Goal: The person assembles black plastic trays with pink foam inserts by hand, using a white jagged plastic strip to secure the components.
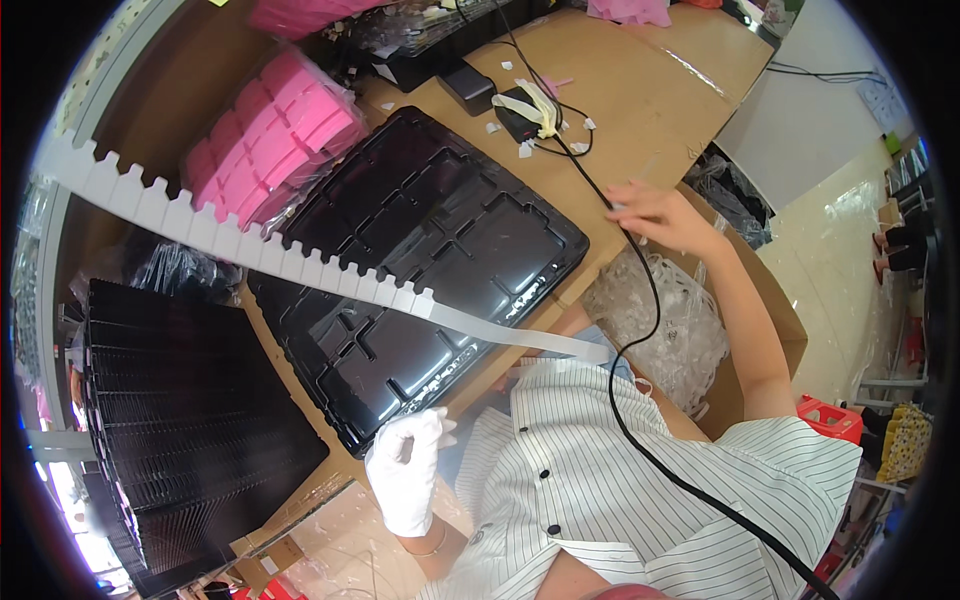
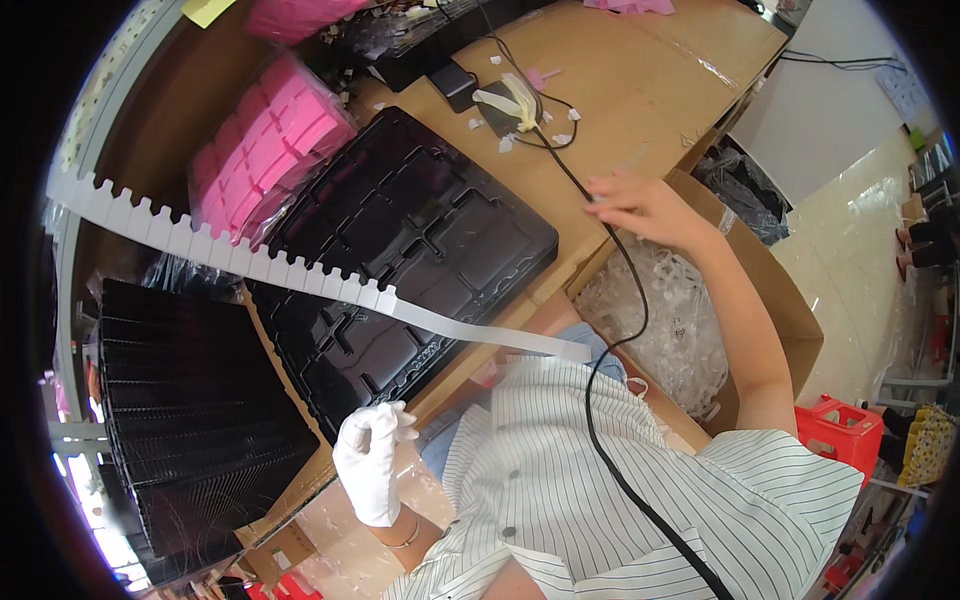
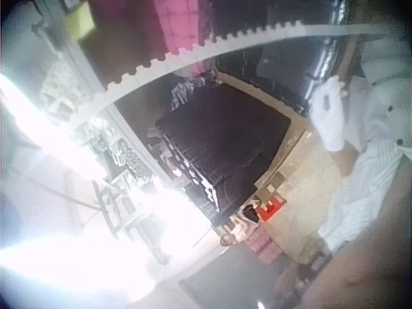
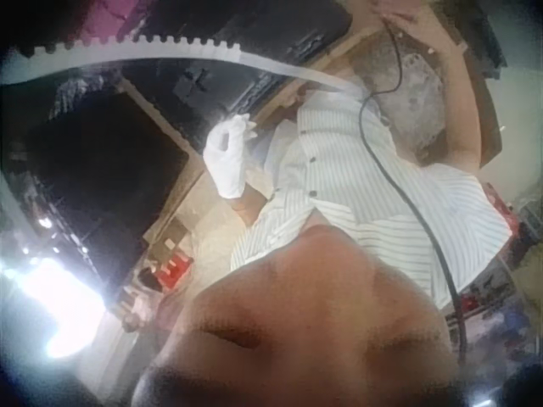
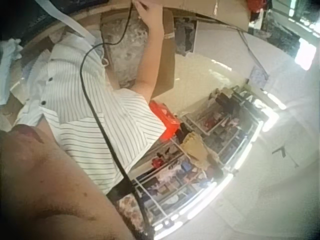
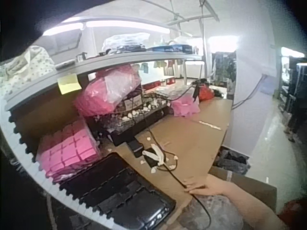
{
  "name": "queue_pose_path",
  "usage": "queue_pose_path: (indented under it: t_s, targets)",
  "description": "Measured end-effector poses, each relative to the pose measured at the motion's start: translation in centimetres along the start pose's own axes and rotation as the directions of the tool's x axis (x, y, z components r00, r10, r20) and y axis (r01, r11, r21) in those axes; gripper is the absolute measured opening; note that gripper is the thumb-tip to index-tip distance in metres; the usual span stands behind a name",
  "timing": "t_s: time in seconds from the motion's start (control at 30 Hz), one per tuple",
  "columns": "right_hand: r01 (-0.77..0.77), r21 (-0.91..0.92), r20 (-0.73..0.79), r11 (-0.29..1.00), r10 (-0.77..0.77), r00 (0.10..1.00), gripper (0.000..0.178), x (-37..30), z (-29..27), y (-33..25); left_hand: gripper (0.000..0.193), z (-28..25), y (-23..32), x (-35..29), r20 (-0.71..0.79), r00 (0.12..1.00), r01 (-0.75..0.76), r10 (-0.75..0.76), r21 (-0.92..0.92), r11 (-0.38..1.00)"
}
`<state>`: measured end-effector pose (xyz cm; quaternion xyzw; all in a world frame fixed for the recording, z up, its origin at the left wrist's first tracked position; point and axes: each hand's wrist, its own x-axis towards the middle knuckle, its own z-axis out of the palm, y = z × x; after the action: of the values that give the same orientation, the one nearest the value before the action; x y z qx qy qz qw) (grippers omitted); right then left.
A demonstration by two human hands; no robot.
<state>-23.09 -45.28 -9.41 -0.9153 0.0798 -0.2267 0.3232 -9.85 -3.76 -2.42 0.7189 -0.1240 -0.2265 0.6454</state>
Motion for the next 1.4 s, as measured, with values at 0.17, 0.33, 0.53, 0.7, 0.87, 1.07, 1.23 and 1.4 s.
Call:
queue_pose_path:
  t_s: [0.17,0.33,0.53,0.7,0.87,1.07,1.23,1.4]
  targets:
    - [-0.433,0.111,0.176,0.894,0.412,0.894,0.014,-5.2,-3.6,-0.1,0.01,-3.1,-0.6,-0.9,-0.103,0.993,-0.052,0.057,0.053,0.997]
    - [-0.117,-0.035,-0.24,0.993,0.105,0.965,0.01,-0.2,-2.5,-3.2,0.008,-4.9,0.0,0.6,-0.271,0.961,-0.034,0.062,0.107,0.994]
    - [0.365,0.034,-0.165,0.93,-0.355,0.92,0.01,20.3,7.2,-10.2,0.013,-7.4,2.6,2.1,-0.392,0.908,-0.132,0.15,0.072,0.989]
    - [0.635,-0.221,-0.075,0.74,-0.662,0.746,0.024,34.1,15.1,-9.4,0.011,-6.7,1.9,4.4,-0.256,0.942,-0.192,0.217,0.118,0.974]
    - [0.64,-0.305,0.23,0.706,-0.597,0.768,0.025,39.0,17.1,-7.1,0.011,-7.7,1.5,5.1,-0.335,0.931,-0.111,0.144,0.117,0.987]
    - [0.558,-0.007,0.302,0.83,-0.53,0.792,0.013,40.9,15.9,-7.5,0.013,-8.6,2.4,7.0,-0.316,0.932,-0.145,0.177,0.122,0.982]
    - [0.258,0.096,0.48,0.961,-0.272,0.834,0.013,42.4,15.0,-7.4,0.017,-8.1,4.6,10.6,-0.179,0.96,-0.198,0.216,0.115,0.973]
    - [0.116,0.055,0.58,0.992,-0.126,0.805,0.01,42.9,15.0,-8.4,0.022,-6.8,7.5,14.6,-0.051,0.991,-0.11,0.121,0.191,0.975]
